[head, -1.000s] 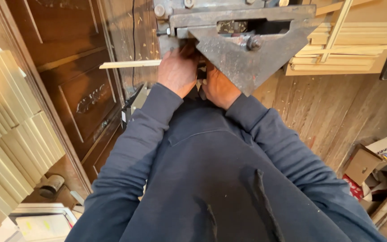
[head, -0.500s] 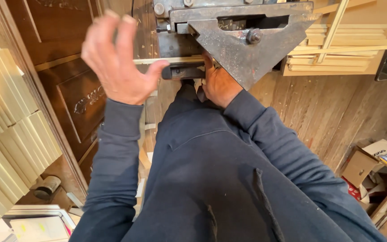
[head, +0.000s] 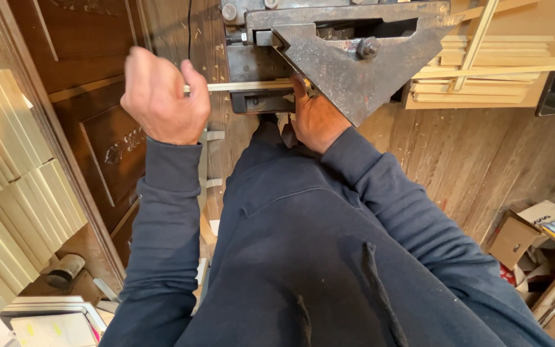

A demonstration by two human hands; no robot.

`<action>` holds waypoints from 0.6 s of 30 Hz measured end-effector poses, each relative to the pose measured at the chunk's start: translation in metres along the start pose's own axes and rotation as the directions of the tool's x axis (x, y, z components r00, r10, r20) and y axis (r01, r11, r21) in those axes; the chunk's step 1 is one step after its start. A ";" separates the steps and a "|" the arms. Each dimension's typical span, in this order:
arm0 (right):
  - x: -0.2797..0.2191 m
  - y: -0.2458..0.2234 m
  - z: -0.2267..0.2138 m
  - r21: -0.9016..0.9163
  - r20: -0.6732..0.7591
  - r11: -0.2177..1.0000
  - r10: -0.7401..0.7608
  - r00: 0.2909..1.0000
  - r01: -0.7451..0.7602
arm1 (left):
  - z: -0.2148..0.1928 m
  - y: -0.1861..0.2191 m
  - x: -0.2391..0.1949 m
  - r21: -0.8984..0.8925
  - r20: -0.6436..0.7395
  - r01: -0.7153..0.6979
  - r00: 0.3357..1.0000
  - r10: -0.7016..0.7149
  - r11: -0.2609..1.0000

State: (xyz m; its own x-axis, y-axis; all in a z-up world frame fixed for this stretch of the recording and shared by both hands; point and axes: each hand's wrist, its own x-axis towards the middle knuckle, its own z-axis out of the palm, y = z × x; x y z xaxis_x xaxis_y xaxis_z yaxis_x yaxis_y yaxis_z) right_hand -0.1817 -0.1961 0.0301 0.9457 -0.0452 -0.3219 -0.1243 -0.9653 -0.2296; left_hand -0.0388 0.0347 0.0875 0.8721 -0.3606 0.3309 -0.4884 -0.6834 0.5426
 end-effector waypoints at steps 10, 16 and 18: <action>0.003 -0.002 -0.010 0.074 0.011 0.997 0.008 1.000 -0.008 | 0.021 0.004 -0.012 -0.250 0.015 0.056 0.998 -0.054 0.966; -0.001 0.004 0.010 0.269 -0.050 0.958 0.116 0.992 -0.099 | 0.003 0.037 0.024 0.073 0.198 -0.173 0.968 0.155 0.982; -0.001 0.004 0.008 0.144 -0.066 0.988 -0.045 0.997 0.054 | 0.005 0.035 0.019 0.094 0.289 -0.081 0.956 0.051 0.992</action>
State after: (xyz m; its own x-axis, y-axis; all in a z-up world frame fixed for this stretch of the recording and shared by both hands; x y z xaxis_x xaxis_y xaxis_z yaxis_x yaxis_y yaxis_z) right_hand -0.1853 -0.1981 0.0221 0.9681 -0.0184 -0.2500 -0.1147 -0.9193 -0.3764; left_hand -0.0391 0.0009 0.1085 0.8176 -0.5631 0.1205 -0.5526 -0.7084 0.4391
